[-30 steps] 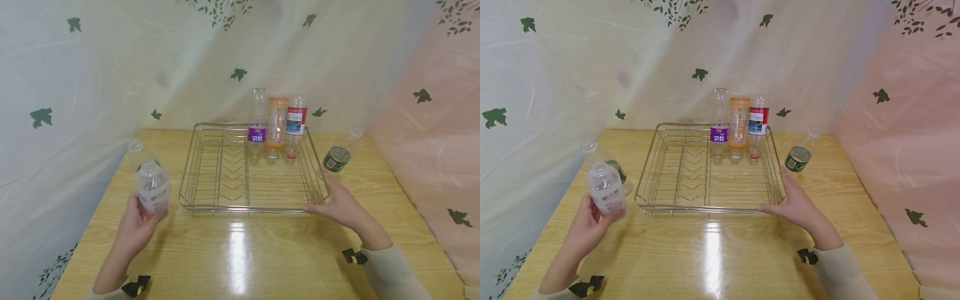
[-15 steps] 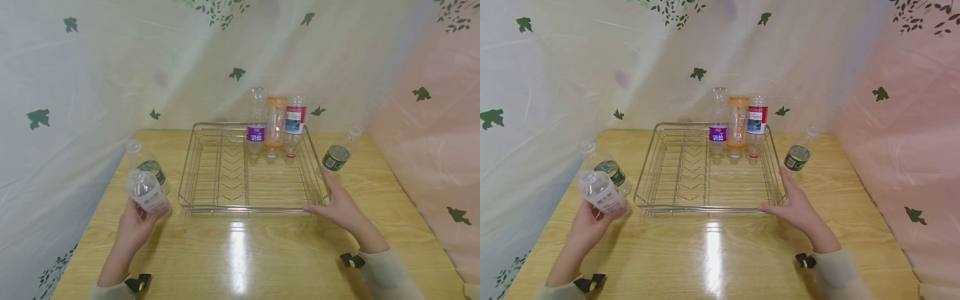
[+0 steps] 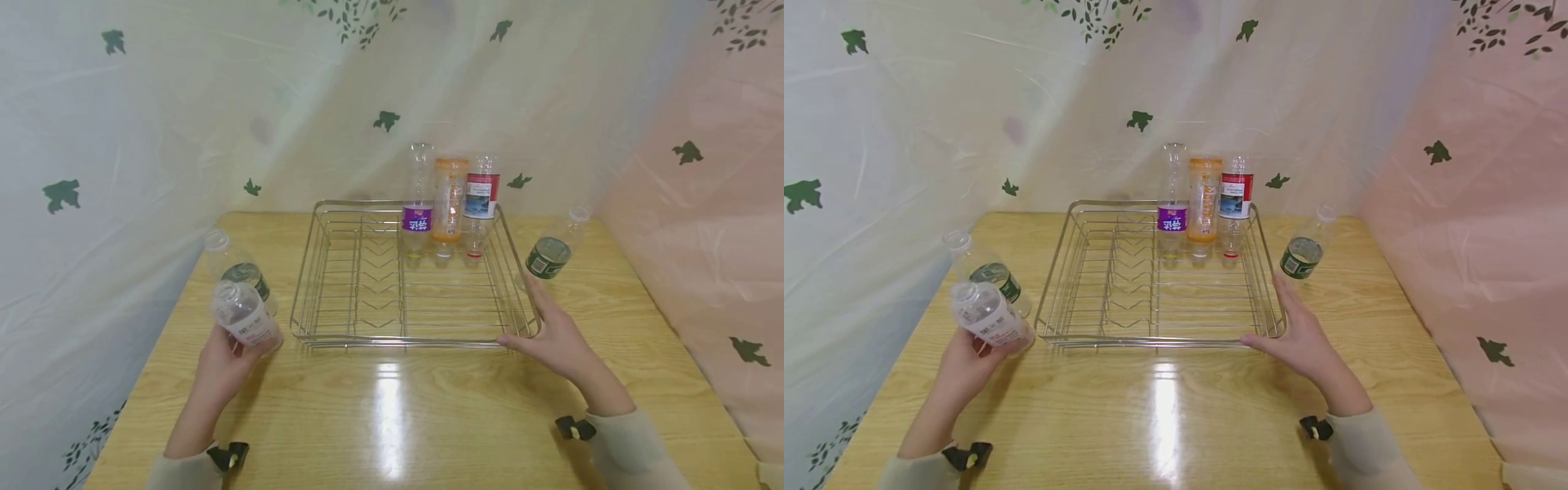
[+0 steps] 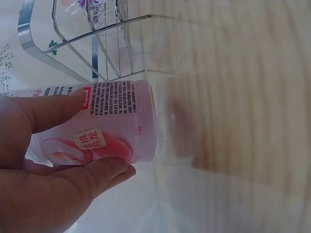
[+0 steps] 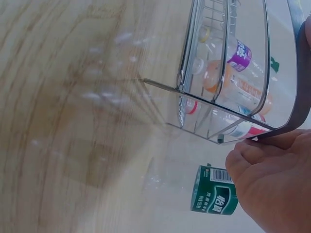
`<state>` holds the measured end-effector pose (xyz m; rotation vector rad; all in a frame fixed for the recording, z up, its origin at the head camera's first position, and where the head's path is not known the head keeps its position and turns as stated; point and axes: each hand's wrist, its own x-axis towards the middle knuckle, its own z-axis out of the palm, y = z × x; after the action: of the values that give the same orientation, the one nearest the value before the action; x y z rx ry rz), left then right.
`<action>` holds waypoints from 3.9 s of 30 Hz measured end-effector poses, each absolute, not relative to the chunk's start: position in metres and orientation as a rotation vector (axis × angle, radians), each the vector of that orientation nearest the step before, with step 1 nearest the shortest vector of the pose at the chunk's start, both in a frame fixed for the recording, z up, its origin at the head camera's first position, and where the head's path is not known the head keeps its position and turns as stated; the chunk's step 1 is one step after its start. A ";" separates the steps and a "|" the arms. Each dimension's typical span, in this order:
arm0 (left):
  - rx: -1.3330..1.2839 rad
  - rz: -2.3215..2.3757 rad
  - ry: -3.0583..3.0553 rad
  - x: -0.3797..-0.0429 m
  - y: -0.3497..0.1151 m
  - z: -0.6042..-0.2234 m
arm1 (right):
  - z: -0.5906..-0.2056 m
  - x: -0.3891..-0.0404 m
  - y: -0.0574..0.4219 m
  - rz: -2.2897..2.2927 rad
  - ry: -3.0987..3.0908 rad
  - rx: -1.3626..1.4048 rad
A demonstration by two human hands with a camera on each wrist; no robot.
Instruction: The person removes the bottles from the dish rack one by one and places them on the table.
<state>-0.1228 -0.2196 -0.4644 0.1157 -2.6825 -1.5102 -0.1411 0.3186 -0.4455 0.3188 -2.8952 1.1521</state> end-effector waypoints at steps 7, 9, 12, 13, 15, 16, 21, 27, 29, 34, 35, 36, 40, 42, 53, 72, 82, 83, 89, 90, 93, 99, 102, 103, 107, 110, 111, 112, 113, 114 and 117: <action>0.092 -1.498 -2.705 -0.124 -0.220 -0.464 | -0.443 -0.141 0.319 1.129 -2.915 0.319; 0.083 -1.510 -2.706 -0.124 -0.220 -0.465 | -0.443 -0.141 0.319 1.125 -2.918 0.322; 0.069 -1.502 -2.717 -0.125 -0.221 -0.466 | -0.443 -0.142 0.319 1.124 -2.921 0.325; 0.065 -1.501 -2.720 -0.125 -0.221 -0.466 | -0.442 -0.141 0.319 1.129 -2.921 0.323; 0.057 -1.502 -2.726 -0.125 -0.221 -0.466 | -0.442 -0.141 0.319 1.134 -2.919 0.319; 0.052 -1.501 -2.729 -0.126 -0.221 -0.466 | -0.442 -0.141 0.320 1.135 -2.917 0.317; 0.041 -1.523 -2.736 -0.124 -0.222 -0.462 | -0.441 -0.140 0.321 1.124 -2.909 0.311; 0.116 -1.536 -2.741 -0.117 -0.223 -0.450 | -0.441 -0.140 0.321 1.110 -2.906 0.306; 0.154 -1.517 -2.738 -0.115 -0.224 -0.444 | -0.441 -0.140 0.321 1.110 -2.905 0.310; 0.221 -1.456 -2.709 -0.107 -0.223 -0.425 | -0.441 -0.142 0.320 1.121 -2.903 0.320; 0.223 -1.447 -2.697 -0.106 -0.222 -0.421 | -0.441 -0.142 0.320 1.121 -2.903 0.321; 0.223 -1.441 -2.686 -0.106 -0.222 -0.417 | -0.441 -0.142 0.320 1.125 -2.899 0.322; 0.205 -1.430 -2.622 -0.106 -0.220 -0.403 | -0.441 -0.141 0.319 1.121 -2.891 0.325; 0.207 -1.430 -2.582 -0.106 -0.219 -0.396 | -0.441 -0.141 0.319 1.126 -2.892 0.331; 0.143 -1.422 -2.438 -0.112 -0.205 -0.365 | -0.442 -0.141 0.320 1.105 -2.908 0.322; -0.211 -1.327 -2.419 -0.131 -0.157 -0.319 | -0.444 -0.143 0.321 1.119 -2.897 0.346; -0.299 -1.353 -2.553 -0.147 -0.132 -0.308 | -0.443 -0.141 0.321 1.070 -2.911 0.341; -0.304 -1.356 -2.565 -0.149 -0.130 -0.308 | -0.443 -0.141 0.320 1.070 -2.914 0.341; -0.351 -1.400 -2.612 -0.161 -0.118 -0.308 | -0.441 -0.140 0.320 1.063 -2.918 0.342; -0.356 -1.418 -2.621 -0.163 -0.115 -0.307 | -0.440 -0.139 0.320 1.058 -2.917 0.343; -0.356 -1.464 -2.656 -0.172 -0.105 -0.304 | -0.439 -0.138 0.321 1.052 -2.925 0.341; -0.358 -1.376 -2.719 -0.188 -0.084 -0.297 | -0.439 -0.138 0.322 1.043 -2.913 0.345; -0.364 -1.341 -2.734 -0.196 -0.076 -0.294 | -0.439 -0.137 0.322 1.036 -2.902 0.345; -0.364 -1.339 -2.737 -0.199 -0.074 -0.293 | -0.439 -0.137 0.322 1.035 -2.898 0.347; -0.342 -1.363 -2.752 -0.212 -0.064 -0.294 | -0.440 -0.138 0.321 1.041 -2.887 0.368; -0.304 -1.429 -2.778 -0.222 -0.056 -0.299 | -0.442 -0.138 0.319 1.045 -2.888 0.378; -0.294 -1.447 -2.786 -0.225 -0.054 -0.301 | -0.443 -0.138 0.319 1.050 -2.894 0.374; -0.287 -1.465 -2.790 -0.228 -0.051 -0.303 | -0.444 -0.138 0.319 1.049 -2.896 0.369; -0.281 -1.479 -2.792 -0.231 -0.049 -0.306 | -0.445 -0.138 0.319 1.048 -2.898 0.367; -0.275 -1.495 -2.792 -0.235 -0.046 -0.308 | -0.446 -0.138 0.319 1.050 -2.896 0.362; -0.275 -1.520 -2.778 -0.246 -0.038 -0.313 | -0.446 -0.138 0.319 1.055 -2.902 0.351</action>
<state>-0.2464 -0.0380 -0.3131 -0.2748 -2.7782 -1.5202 -0.1380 0.3193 -0.4462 0.3509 -2.9015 1.0547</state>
